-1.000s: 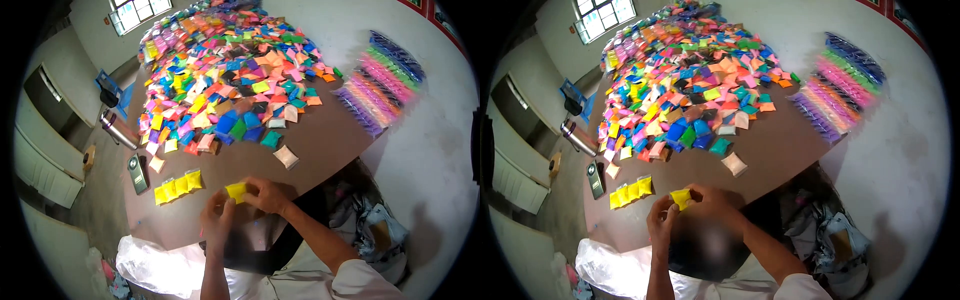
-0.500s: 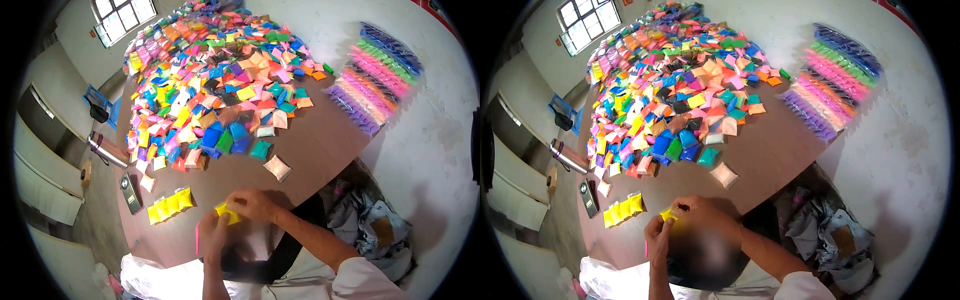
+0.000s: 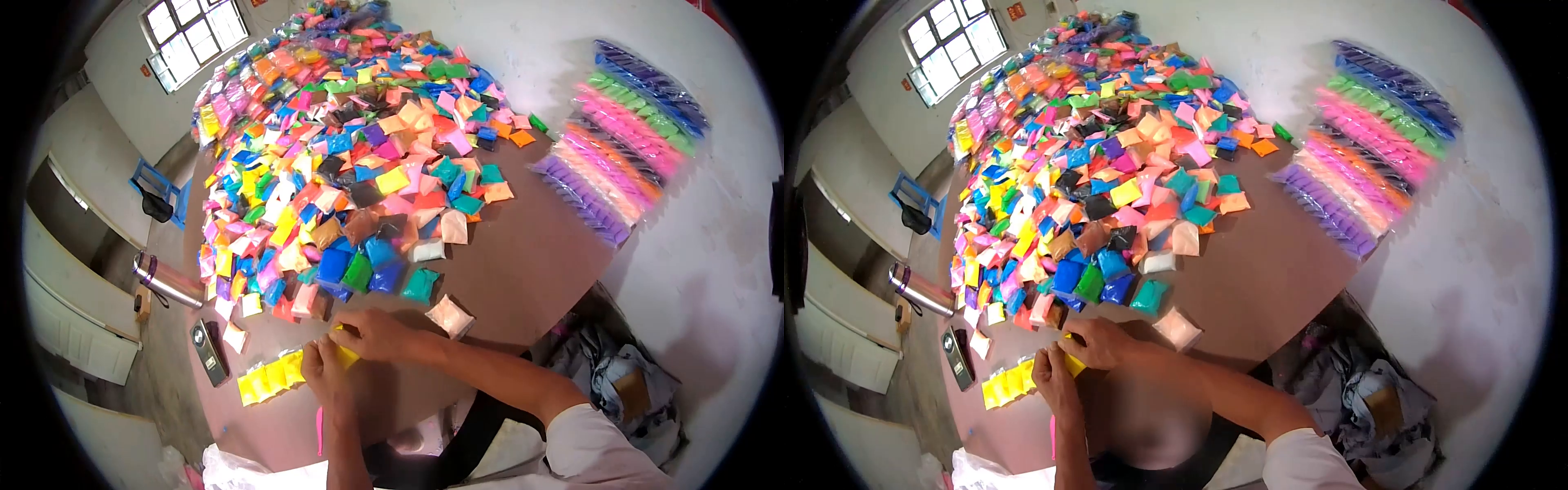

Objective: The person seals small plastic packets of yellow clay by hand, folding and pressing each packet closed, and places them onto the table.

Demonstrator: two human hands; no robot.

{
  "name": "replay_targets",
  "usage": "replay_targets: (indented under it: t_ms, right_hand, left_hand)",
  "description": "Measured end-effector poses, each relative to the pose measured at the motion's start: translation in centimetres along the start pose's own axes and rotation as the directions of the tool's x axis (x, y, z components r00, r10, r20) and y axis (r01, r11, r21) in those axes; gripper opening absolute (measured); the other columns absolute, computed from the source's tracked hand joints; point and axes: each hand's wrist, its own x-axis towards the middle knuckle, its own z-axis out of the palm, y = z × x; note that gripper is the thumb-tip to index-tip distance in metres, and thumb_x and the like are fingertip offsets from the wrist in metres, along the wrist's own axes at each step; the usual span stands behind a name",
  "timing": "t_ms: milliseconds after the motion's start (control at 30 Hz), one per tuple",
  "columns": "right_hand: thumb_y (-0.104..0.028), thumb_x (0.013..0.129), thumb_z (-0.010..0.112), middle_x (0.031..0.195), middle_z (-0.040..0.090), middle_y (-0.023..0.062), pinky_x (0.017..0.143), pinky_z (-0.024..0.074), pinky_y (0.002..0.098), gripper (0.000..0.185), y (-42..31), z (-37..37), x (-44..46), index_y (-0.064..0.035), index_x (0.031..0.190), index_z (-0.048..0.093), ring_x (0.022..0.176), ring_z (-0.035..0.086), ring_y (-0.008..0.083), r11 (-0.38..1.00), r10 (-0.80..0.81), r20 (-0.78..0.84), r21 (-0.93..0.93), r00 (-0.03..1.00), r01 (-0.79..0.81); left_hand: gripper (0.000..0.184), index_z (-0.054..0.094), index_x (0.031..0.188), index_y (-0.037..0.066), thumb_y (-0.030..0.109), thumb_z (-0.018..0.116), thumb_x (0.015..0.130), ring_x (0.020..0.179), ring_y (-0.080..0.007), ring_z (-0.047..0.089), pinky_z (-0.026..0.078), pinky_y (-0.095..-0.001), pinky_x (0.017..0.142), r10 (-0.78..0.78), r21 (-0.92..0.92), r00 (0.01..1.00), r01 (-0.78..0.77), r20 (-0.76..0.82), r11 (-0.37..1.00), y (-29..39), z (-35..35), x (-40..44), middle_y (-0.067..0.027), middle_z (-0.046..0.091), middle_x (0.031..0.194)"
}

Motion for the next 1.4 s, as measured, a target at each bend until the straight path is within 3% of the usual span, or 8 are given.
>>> replay_targets:
  t_ms: [400, 667, 800, 867, 1067, 1200, 1267, 1400]
  right_hand:
    - [-0.034, 0.102, 0.060, 0.097, 0.074, 0.0151, 0.073, 0.0562, 0.0495, 0.025, -0.4, -2.9, 1.3, -0.0122, 0.109, 0.067, 0.087, 0.072, 0.0379, 0.988, 0.156, 0.036, -0.015, 0.987, -0.155]
    - [-0.021, 0.101, 0.058, 0.094, 0.067, 0.0252, 0.076, 0.0522, 0.0526, 0.021, -1.6, -4.7, 0.8, -0.0009, 0.108, 0.057, 0.090, 0.066, 0.0453, 0.975, 0.142, 0.155, 0.146, 0.978, -0.165]
    - [-0.029, 0.103, 0.061, 0.092, 0.072, 0.0191, 0.071, 0.0567, 0.0467, 0.023, 1.0, -1.7, 0.9, -0.0073, 0.110, 0.066, 0.083, 0.072, 0.0400, 0.970, 0.011, -0.149, 0.243, 0.989, 0.026]
    - [-0.026, 0.102, 0.062, 0.094, 0.072, 0.0200, 0.073, 0.0564, 0.0460, 0.021, 0.8, -2.0, 1.1, -0.0059, 0.109, 0.065, 0.086, 0.072, 0.0403, 0.947, 0.021, -0.233, 0.317, 0.972, 0.055]
    - [-0.018, 0.099, 0.060, 0.097, 0.069, 0.0246, 0.076, 0.0530, 0.0484, 0.019, 1.5, -1.0, 1.3, -0.0008, 0.106, 0.063, 0.091, 0.069, 0.0434, 0.935, 0.057, -0.156, 0.356, 0.986, 0.002]
    - [-0.019, 0.097, 0.062, 0.096, 0.070, 0.0241, 0.076, 0.0533, 0.0474, 0.020, 1.3, -1.3, 1.3, -0.0011, 0.106, 0.065, 0.090, 0.069, 0.0419, 0.930, 0.128, -0.113, 0.360, 0.985, -0.079]
    - [-0.019, 0.097, 0.062, 0.096, 0.070, 0.0241, 0.076, 0.0533, 0.0473, 0.020, 1.2, -1.5, 1.3, -0.0011, 0.106, 0.065, 0.090, 0.070, 0.0418, 0.912, 0.146, -0.083, 0.397, 0.986, -0.101]
    - [-0.019, 0.095, 0.064, 0.095, 0.070, 0.0239, 0.076, 0.0537, 0.0469, 0.021, 0.7, -2.3, 1.2, -0.0012, 0.105, 0.065, 0.090, 0.070, 0.0420, 0.936, 0.101, -0.034, 0.341, 0.994, -0.083]
  left_hand:
    - [0.033, 0.061, 0.093, 0.001, 0.027, 0.052, 0.111, 0.080, -0.0109, 0.054, 0.047, -0.0280, 0.070, 0.061, 0.302, 0.998, -0.049, -0.029, 0.952, -2.0, 1.7, 1.0, -0.0030, 0.060, 0.085]
    - [0.036, 0.059, 0.087, 0.000, 0.026, 0.050, 0.111, 0.075, -0.0130, 0.051, 0.045, -0.0312, 0.067, 0.080, 0.123, 0.994, -0.070, -0.081, 0.990, -2.5, 2.3, 1.1, -0.0049, 0.057, 0.080]
    - [0.036, 0.058, 0.086, 0.001, 0.026, 0.052, 0.110, 0.073, -0.0106, 0.049, 0.043, -0.0296, 0.065, 0.132, 0.169, 0.984, -0.112, -0.116, 0.979, -0.9, 2.8, 0.6, -0.0022, 0.056, 0.078]
    - [0.033, 0.058, 0.086, 0.002, 0.025, 0.056, 0.109, 0.071, -0.0080, 0.048, 0.041, -0.0266, 0.064, -0.001, 0.222, 0.998, -0.013, 0.065, 0.975, -0.7, 1.9, 0.5, 0.0001, 0.056, 0.076]
    - [0.035, 0.054, 0.082, 0.009, 0.030, 0.058, 0.109, 0.064, -0.0025, 0.040, 0.029, -0.0223, 0.057, 0.076, 0.081, 0.997, -0.076, 0.004, 0.994, -1.4, 2.6, 0.5, 0.0058, 0.052, 0.072]
    - [0.035, 0.057, 0.084, 0.008, 0.032, 0.057, 0.110, 0.063, -0.0025, 0.043, 0.033, -0.0216, 0.057, 0.087, 0.151, 0.996, -0.091, 0.030, 0.984, -1.9, 1.7, 0.8, 0.0051, 0.053, 0.071]
    - [0.033, 0.059, 0.085, 0.007, 0.029, 0.058, 0.109, 0.070, -0.0051, 0.045, 0.037, -0.0235, 0.062, -0.103, 0.078, 0.995, 0.102, 0.004, 0.992, -0.6, 1.9, 0.5, 0.0038, 0.053, 0.074]
    - [0.034, 0.058, 0.083, 0.008, 0.030, 0.058, 0.109, 0.067, -0.0044, 0.045, 0.037, -0.0230, 0.059, 0.011, 0.129, 0.999, -0.006, -0.035, 0.992, -1.2, 2.1, 0.9, 0.0046, 0.053, 0.074]
